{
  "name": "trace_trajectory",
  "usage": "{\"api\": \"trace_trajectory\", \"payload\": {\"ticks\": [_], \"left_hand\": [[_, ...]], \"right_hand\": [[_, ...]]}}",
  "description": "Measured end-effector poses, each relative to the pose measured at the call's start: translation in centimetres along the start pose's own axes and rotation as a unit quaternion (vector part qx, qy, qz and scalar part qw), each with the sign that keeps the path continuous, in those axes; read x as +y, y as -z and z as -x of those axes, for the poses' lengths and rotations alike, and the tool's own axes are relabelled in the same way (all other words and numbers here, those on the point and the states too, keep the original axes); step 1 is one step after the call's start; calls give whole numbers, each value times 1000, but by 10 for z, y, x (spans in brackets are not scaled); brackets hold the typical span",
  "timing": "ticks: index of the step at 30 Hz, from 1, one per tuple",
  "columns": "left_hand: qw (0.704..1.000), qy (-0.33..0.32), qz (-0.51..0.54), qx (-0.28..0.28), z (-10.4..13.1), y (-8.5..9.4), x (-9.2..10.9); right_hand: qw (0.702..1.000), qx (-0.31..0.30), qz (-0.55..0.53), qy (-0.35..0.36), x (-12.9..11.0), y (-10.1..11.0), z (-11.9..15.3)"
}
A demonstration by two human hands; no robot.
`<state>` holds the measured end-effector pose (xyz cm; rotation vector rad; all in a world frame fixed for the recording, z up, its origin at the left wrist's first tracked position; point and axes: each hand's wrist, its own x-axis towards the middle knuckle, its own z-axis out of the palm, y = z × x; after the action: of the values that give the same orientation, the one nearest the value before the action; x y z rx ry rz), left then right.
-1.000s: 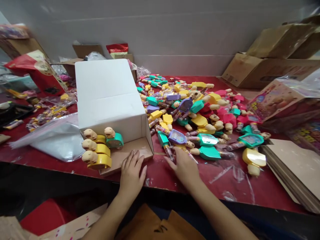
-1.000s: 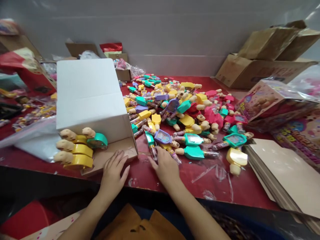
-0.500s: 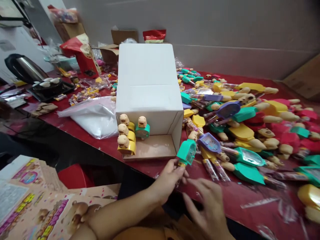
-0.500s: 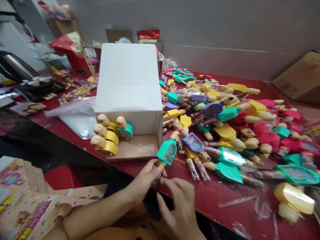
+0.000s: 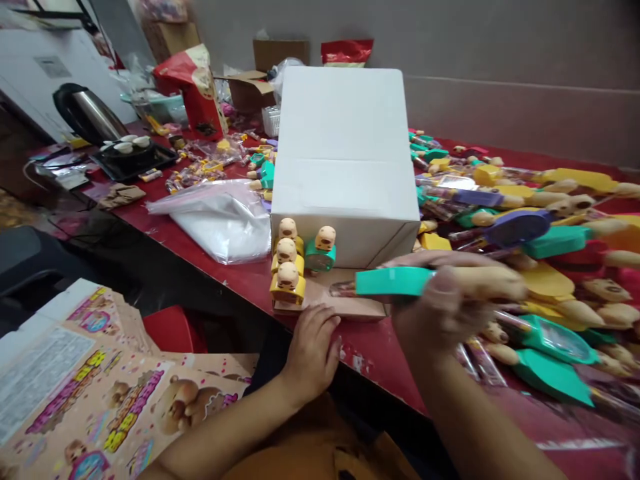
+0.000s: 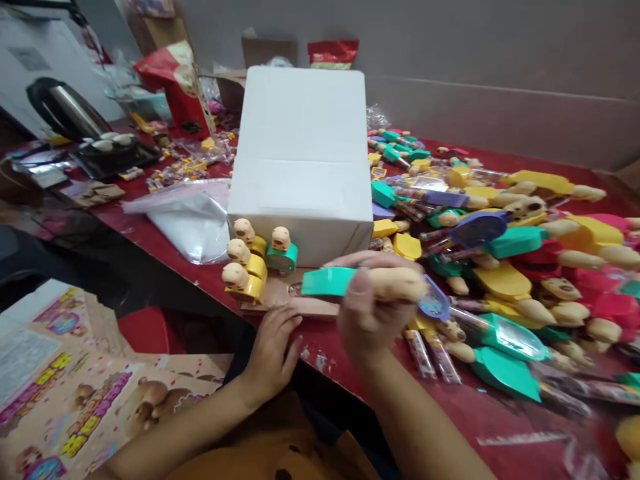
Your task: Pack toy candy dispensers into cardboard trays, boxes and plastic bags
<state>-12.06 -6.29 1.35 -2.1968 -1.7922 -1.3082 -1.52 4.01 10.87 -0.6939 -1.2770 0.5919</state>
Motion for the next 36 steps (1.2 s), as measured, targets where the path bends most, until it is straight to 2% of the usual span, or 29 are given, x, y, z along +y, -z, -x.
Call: {"api": "trace_trajectory", "payload": {"ticks": [3, 6, 10, 14, 16, 18, 19, 21, 22, 23, 25, 26, 27, 29, 30, 31, 32, 33, 34, 35, 36], "left_hand": [[996, -37, -71, -25, 6, -6, -9], [995, -49, -83, -17, 8, -11, -11], [995, -47, -91, -1, 9, -16, -12], [994, -36, -99, -2, 10, -19, -10], [995, -47, -91, 9, 8, -17, -11], [993, -69, -95, 14, 5, -15, -13], [992, -81, -101, 10, 4, -14, -15], [989, -101, -108, -8, 2, -11, -17], [989, -106, -106, -19, 2, -10, -16], [989, -104, -100, -28, 2, -9, -15], [993, -84, -79, -29, 2, -7, -10], [996, -67, -60, -20, 1, -6, -7], [998, -48, -35, -3, 1, -5, -3], [999, -8, 36, 36, -2, -4, 7], [995, 15, 89, 36, -4, -3, 12], [987, 48, 153, 12, -7, -3, 17], [968, 96, 230, -37, -9, -2, 23], [929, 163, 317, -101, -12, -3, 29], [867, 241, 405, -163, -14, -3, 36], [786, 319, 485, -212, -16, -4, 42], [701, 382, 550, -244, -18, -6, 48]], "right_hand": [[987, -111, -35, 107, 20, -27, 15], [973, -185, -13, 137, 27, -36, 19], [966, -194, 115, 127, 29, -45, 15], [941, -162, 231, 188, 32, -62, 26], [933, -156, 257, 199, 33, -59, 28], [931, -178, 257, 187, 33, -38, 21], [930, -181, 260, 187, 32, -18, 15], [916, -158, 309, 199, 32, 38, -1], [890, -131, 390, 195, 34, 71, -11], [847, -149, 481, 171, 38, 105, -21], [815, -201, 527, 130, 51, 166, -41], [801, -239, 537, 116, 59, 190, -49], [791, -268, 539, 106, 67, 208, -55], [774, -299, 549, 94, 77, 230, -61], [771, -292, 559, 93, 78, 234, -61], [771, -270, 569, 94, 75, 235, -59], [776, -238, 576, 97, 69, 232, -55], [783, -205, 577, 108, 60, 227, -50], [790, -183, 570, 131, 49, 220, -44], [796, -180, 555, 163, 37, 211, -37], [794, -206, 530, 215, 24, 200, -28]]}}
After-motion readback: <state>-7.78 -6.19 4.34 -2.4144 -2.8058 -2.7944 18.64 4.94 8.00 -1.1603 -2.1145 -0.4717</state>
